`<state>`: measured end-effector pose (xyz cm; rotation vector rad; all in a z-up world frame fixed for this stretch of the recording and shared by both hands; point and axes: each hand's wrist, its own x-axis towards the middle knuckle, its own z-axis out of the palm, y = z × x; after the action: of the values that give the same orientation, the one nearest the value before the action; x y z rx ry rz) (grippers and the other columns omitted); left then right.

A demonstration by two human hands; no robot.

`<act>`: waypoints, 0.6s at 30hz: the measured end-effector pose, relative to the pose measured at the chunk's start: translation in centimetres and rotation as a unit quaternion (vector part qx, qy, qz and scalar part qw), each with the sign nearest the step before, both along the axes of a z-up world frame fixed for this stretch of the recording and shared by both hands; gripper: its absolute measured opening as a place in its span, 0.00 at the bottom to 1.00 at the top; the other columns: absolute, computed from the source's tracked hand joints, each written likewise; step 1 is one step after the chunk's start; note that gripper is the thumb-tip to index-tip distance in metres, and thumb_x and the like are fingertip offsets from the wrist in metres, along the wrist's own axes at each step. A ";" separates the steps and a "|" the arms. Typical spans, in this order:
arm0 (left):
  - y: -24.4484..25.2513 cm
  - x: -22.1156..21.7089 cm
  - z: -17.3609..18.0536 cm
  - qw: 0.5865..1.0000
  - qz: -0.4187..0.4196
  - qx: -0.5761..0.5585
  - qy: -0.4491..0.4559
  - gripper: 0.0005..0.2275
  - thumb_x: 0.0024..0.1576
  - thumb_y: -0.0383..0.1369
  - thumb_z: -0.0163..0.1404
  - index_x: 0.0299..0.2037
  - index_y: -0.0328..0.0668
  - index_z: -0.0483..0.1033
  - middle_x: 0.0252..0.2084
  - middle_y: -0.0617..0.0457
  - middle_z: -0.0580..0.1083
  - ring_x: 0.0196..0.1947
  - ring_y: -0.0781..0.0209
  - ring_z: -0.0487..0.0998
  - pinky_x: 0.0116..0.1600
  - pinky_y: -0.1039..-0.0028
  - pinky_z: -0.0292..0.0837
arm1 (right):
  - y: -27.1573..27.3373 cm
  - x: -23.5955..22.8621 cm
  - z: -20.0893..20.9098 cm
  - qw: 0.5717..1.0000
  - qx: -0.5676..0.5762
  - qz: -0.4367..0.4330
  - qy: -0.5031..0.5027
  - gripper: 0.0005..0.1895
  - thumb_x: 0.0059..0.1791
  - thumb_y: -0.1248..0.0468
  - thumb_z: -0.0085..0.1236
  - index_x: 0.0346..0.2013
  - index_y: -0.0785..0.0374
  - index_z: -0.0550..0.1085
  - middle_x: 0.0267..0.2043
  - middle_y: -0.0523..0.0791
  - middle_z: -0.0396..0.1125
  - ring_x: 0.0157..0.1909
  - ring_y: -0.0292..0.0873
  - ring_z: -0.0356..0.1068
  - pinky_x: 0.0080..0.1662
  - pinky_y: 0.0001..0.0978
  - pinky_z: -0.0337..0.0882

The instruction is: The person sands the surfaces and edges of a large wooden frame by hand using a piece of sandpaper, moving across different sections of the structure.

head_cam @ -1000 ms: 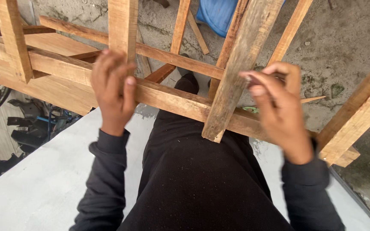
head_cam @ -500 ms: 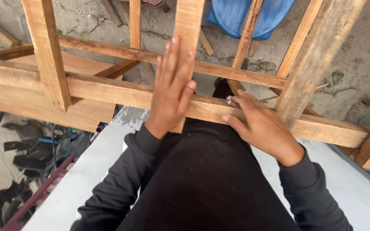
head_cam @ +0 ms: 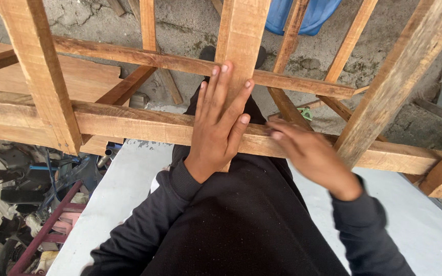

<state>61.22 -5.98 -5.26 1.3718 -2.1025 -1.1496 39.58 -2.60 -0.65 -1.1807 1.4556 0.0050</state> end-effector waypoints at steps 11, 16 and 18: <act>0.1 -0.1 0.1 1.000 0.003 0.014 -0.006 0.20 0.74 0.38 0.42 0.76 0.51 0.61 0.82 0.45 0.48 0.81 0.45 0.46 0.83 0.49 0.41 | 0.1 -1.8 -0.9 0.982 -0.110 0.150 0.036 0.35 0.50 0.45 0.56 0.63 0.68 0.68 0.68 0.57 0.63 0.66 0.60 0.64 0.61 0.50 0.64; 0.0 -0.2 0.0 1.000 0.007 0.009 -0.010 0.20 0.73 0.38 0.42 0.76 0.51 0.61 0.82 0.46 0.48 0.81 0.46 0.46 0.83 0.49 0.40 | 0.7 -2.0 -1.9 0.988 -0.038 0.147 0.020 0.44 0.48 0.43 0.58 0.69 0.70 0.62 0.63 0.58 0.66 0.66 0.57 0.65 0.70 0.56 0.55; 0.0 -0.2 0.0 1.000 0.007 0.011 -0.018 0.20 0.73 0.38 0.42 0.76 0.51 0.61 0.82 0.46 0.48 0.81 0.46 0.46 0.83 0.49 0.40 | 0.3 -1.2 -2.4 0.990 -0.039 0.137 -0.005 0.47 0.46 0.41 0.59 0.68 0.72 0.61 0.63 0.59 0.65 0.66 0.58 0.64 0.66 0.54 0.60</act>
<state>61.03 -5.95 -5.23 1.4249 -2.1072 -1.1536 38.35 -2.30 -3.05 -1.4358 1.2842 0.1318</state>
